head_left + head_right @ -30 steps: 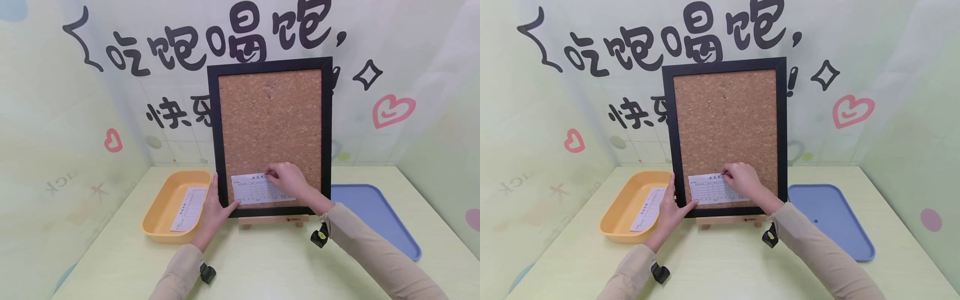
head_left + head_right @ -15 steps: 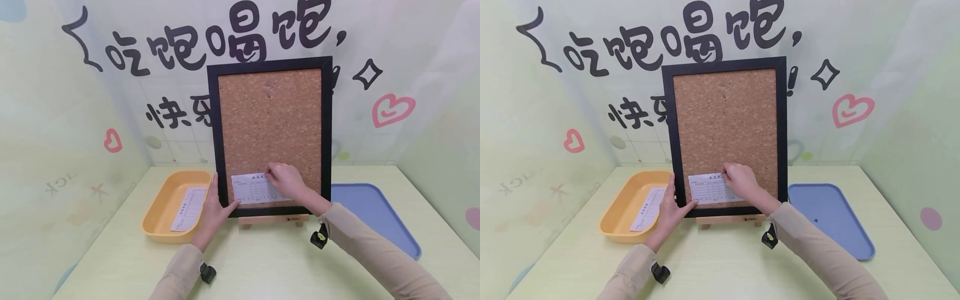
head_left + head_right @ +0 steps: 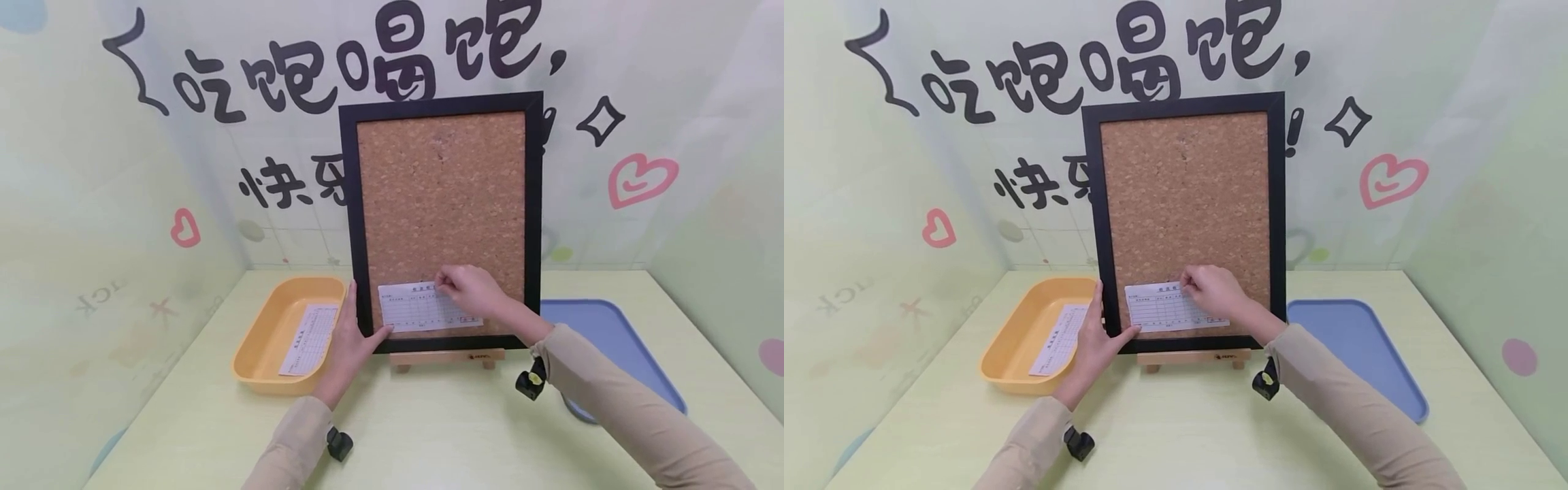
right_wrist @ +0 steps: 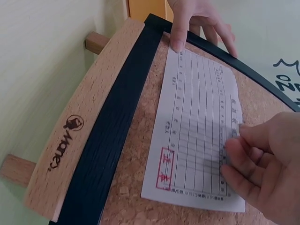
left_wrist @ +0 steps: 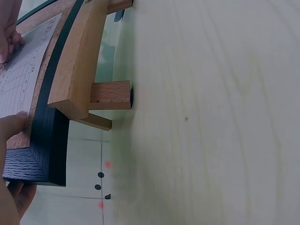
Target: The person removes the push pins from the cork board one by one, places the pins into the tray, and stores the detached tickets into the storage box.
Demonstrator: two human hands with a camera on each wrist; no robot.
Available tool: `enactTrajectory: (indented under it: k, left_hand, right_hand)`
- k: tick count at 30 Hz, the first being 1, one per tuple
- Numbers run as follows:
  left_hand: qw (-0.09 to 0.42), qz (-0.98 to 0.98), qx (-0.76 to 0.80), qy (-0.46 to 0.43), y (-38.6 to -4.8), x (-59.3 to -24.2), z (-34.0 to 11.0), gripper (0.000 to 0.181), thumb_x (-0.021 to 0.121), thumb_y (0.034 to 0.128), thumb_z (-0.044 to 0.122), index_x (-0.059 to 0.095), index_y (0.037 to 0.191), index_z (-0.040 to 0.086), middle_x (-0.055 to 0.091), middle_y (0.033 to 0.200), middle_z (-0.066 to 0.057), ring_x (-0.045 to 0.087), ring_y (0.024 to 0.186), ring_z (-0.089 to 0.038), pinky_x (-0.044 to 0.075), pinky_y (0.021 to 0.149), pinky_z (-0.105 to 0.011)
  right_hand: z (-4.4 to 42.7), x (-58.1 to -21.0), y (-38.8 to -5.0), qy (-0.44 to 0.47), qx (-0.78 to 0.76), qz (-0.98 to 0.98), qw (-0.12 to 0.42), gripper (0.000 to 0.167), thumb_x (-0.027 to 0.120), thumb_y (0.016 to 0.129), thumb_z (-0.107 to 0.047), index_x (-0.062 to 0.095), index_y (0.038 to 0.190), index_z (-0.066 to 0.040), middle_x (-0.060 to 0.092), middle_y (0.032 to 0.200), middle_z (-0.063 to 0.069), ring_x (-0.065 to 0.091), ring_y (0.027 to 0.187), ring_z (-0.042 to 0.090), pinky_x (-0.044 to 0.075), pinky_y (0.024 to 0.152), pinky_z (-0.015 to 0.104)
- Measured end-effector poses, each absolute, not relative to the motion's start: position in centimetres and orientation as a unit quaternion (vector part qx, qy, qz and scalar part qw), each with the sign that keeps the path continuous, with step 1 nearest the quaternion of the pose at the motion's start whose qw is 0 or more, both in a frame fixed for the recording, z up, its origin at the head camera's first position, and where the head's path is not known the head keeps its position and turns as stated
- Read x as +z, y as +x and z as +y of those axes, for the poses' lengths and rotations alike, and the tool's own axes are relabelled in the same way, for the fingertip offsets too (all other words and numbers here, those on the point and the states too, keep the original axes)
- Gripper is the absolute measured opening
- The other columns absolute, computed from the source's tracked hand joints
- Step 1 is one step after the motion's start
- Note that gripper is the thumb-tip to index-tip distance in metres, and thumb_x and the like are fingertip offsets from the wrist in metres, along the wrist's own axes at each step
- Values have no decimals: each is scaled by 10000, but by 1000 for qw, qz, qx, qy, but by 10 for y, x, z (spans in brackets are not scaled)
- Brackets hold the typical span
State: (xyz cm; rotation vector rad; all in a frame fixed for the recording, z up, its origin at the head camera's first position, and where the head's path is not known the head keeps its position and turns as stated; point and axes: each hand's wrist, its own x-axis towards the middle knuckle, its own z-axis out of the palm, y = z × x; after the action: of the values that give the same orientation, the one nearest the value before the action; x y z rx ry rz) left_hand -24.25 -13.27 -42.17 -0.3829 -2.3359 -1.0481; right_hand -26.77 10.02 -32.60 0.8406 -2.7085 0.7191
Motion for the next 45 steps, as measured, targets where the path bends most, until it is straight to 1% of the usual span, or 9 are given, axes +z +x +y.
enactTrajectory:
  k: [4,9,14,18,27,36,40,43,45]
  left_hand:
    - [270,-868,-392,-141,-241,-422,-132,1028,778,709,184,85,1468,143,216,1485,-111,246,1338,-258,299,1037,-414]
    - [267,-871,-388,-141,-242,-422,-132,1031,773,715,194,71,1469,147,204,1489,-110,238,1341,-260,284,1045,-415]
    - [276,-870,-383,-144,-242,-421,-132,1025,776,711,186,86,1465,113,212,1483,-130,246,1335,-278,280,1047,-427]
    - [265,-876,-379,-138,-242,-420,-132,1029,769,720,194,65,1467,130,196,1490,-116,231,1343,-262,261,1060,-413]
    - [281,-880,-350,-153,-241,-417,-134,1034,781,706,200,84,1458,73,221,1475,-155,265,1324,-294,277,1049,-432]
    - [349,-879,-279,-166,-241,-407,-140,956,823,644,188,260,1391,-11,398,1338,-210,461,1125,-324,438,897,-440]
    - [373,-873,-260,-178,-244,-402,-143,936,837,619,178,308,1363,-31,436,1256,-213,512,1006,-300,490,788,-403]
    - [382,-868,-254,-187,-247,-397,-146,910,836,622,169,331,1356,-17,451,1200,-193,520,928,-271,496,701,-367]
    - [385,-866,-254,-192,-248,-393,-147,885,831,631,167,347,1353,-2,455,1179,-181,516,913,-259,491,679,-352]
  right_hand:
    - [107,-328,-268,284,279,-914,74,51,575,884,-94,616,858,-77,585,725,5,478,611,116,393,556,238]
    - [114,-332,-266,284,302,-908,57,50,573,887,-100,603,851,-84,566,717,-3,467,604,112,387,540,244]
    - [121,-335,-262,289,322,-900,54,45,590,872,-83,620,841,-70,599,767,7,498,641,122,426,566,250]
    - [127,-341,-261,291,338,-893,62,46,608,851,-57,650,833,-51,628,777,19,521,655,120,457,589,241]
    - [134,-350,-258,298,338,-890,77,44,612,841,-35,646,827,-58,627,763,24,503,635,116,451,569,232]
    - [135,-352,-257,293,330,-894,79,44,616,839,-37,646,830,-68,636,779,22,513,631,103,454,568,231]
    - [135,-353,-257,294,326,-895,80,51,614,838,-28,649,836,-66,635,780,19,516,630,98,455,564,228]
    - [135,-353,-257,295,321,-896,82,55,608,844,-33,651,837,-66,633,777,12,514,628,94,453,560,227]
    - [135,-353,-257,297,319,-896,84,52,607,846,-37,650,834,-64,632,775,10,512,625,93,450,558,227]
